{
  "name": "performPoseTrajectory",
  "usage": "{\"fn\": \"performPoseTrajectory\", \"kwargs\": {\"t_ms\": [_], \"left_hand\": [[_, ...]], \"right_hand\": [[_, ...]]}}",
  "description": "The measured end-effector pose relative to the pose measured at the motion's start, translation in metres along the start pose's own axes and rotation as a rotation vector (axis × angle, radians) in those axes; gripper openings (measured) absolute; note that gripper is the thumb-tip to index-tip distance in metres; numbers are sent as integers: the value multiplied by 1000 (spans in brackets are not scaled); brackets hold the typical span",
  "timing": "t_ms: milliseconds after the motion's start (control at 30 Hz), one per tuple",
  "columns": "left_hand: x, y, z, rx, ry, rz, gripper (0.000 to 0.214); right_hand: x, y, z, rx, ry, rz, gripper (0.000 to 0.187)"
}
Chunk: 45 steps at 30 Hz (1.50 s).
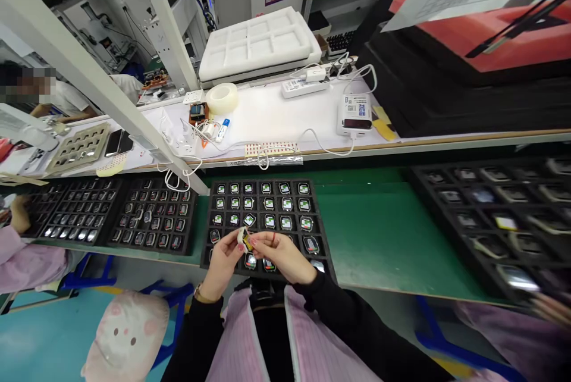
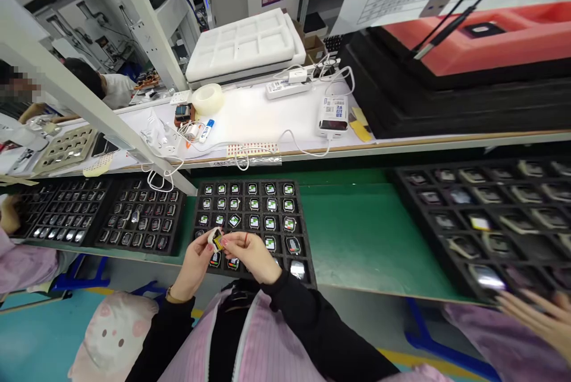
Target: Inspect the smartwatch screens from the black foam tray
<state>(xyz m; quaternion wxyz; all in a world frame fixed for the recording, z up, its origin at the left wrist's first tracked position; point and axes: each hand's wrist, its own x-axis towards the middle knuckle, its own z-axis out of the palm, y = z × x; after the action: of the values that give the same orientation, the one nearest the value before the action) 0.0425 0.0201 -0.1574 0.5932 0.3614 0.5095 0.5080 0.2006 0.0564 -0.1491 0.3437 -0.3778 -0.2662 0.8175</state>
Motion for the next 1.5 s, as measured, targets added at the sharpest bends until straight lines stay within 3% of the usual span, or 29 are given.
{"fn": "performPoseTrajectory", "kwargs": {"t_ms": [167, 300, 533, 733, 833, 900, 1000, 1100, 1267, 1500], "left_hand": [[-4, 1, 3, 33, 9, 28, 52], [-5, 3, 8, -25, -87, -6, 57], [-4, 8, 23, -163, -182, -43, 60], [-5, 15, 33, -226, -109, -151, 61], [-6, 21, 35, -269, -45, -129, 59], [-7, 24, 33, -261, -25, -124, 59], [-10, 26, 26, -184, -30, -146, 59], [-12, 24, 19, -97, -30, -164, 59], [-15, 19, 18, 8, -10, -140, 56], [-10, 13, 31, 127, 20, -133, 52]], "right_hand": [[-7, -10, -9, 65, -10, 64, 39], [-13, -18, -12, -40, -26, -86, 35], [-14, -17, -7, -131, 74, -337, 39], [-12, -24, -18, -344, -32, -399, 40], [-2, -24, -41, -540, 37, -439, 37], [10, -18, -65, -703, 142, -321, 36], [30, 3, -103, -1045, 277, -21, 31], [44, 28, -128, -1207, 357, 120, 26], [55, 56, -134, -1342, 452, 226, 35], [66, 61, -130, -1324, 456, 258, 37]]}}
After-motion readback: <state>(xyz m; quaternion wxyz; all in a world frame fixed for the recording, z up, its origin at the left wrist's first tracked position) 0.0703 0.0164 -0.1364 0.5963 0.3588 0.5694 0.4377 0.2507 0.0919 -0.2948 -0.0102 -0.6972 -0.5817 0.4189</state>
